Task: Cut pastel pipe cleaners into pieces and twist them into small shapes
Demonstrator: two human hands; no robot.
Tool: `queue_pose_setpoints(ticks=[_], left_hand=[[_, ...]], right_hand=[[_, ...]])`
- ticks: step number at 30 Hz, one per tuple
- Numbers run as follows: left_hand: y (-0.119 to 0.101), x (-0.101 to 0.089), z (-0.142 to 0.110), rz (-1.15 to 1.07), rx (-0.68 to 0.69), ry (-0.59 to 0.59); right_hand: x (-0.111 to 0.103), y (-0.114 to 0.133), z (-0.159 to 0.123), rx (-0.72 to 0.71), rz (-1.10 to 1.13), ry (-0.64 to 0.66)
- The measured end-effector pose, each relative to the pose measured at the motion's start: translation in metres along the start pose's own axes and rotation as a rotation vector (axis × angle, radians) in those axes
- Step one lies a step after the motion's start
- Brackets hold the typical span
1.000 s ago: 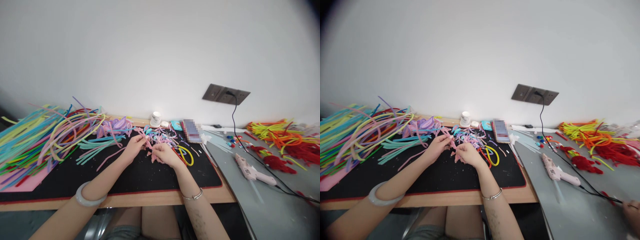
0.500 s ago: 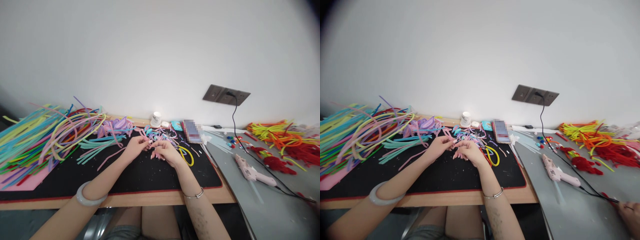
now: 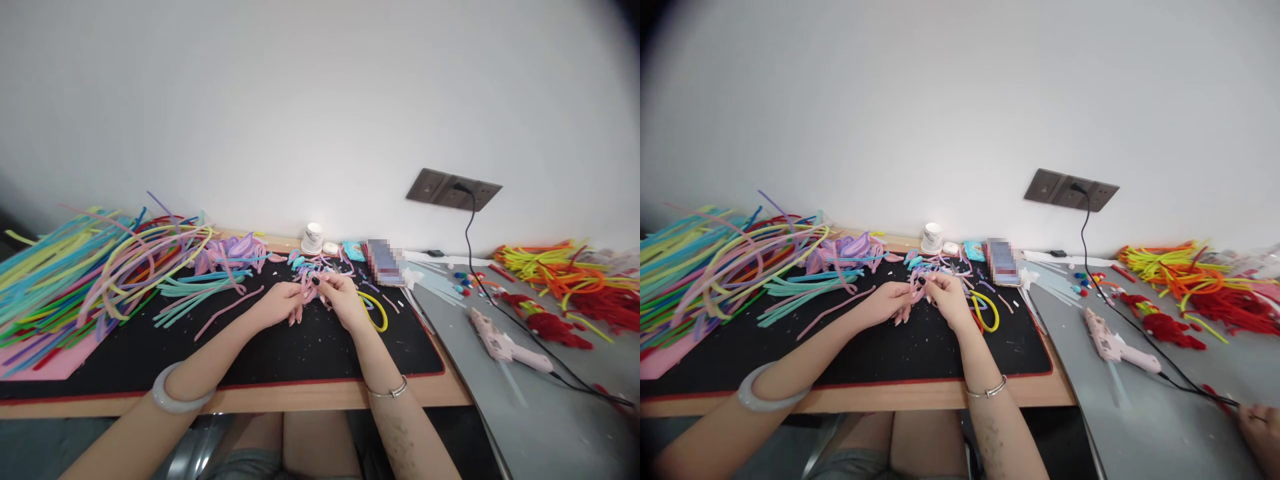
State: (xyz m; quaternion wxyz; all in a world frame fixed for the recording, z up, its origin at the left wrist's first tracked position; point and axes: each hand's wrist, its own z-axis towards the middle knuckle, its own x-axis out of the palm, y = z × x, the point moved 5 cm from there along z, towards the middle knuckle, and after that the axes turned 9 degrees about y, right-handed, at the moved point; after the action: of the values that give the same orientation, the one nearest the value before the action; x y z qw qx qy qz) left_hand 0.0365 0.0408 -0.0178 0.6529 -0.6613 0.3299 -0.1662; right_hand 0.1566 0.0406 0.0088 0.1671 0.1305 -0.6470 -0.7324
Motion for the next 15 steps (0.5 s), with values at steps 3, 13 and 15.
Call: queue_pose_setpoints(ticks=[3,13,15], left_hand=[[0.005,0.005,0.000,-0.018,-0.043,0.061],[0.015,0.007,0.003,-0.111,-0.089,0.092],[0.013,0.007,0.002,-0.106,-0.081,0.088]], right_hand=[[-0.005,0.000,0.000,0.012,-0.004,-0.031],[-0.003,0.001,-0.001,0.014,-0.014,0.040],[-0.004,0.002,-0.001,0.004,-0.018,0.023]])
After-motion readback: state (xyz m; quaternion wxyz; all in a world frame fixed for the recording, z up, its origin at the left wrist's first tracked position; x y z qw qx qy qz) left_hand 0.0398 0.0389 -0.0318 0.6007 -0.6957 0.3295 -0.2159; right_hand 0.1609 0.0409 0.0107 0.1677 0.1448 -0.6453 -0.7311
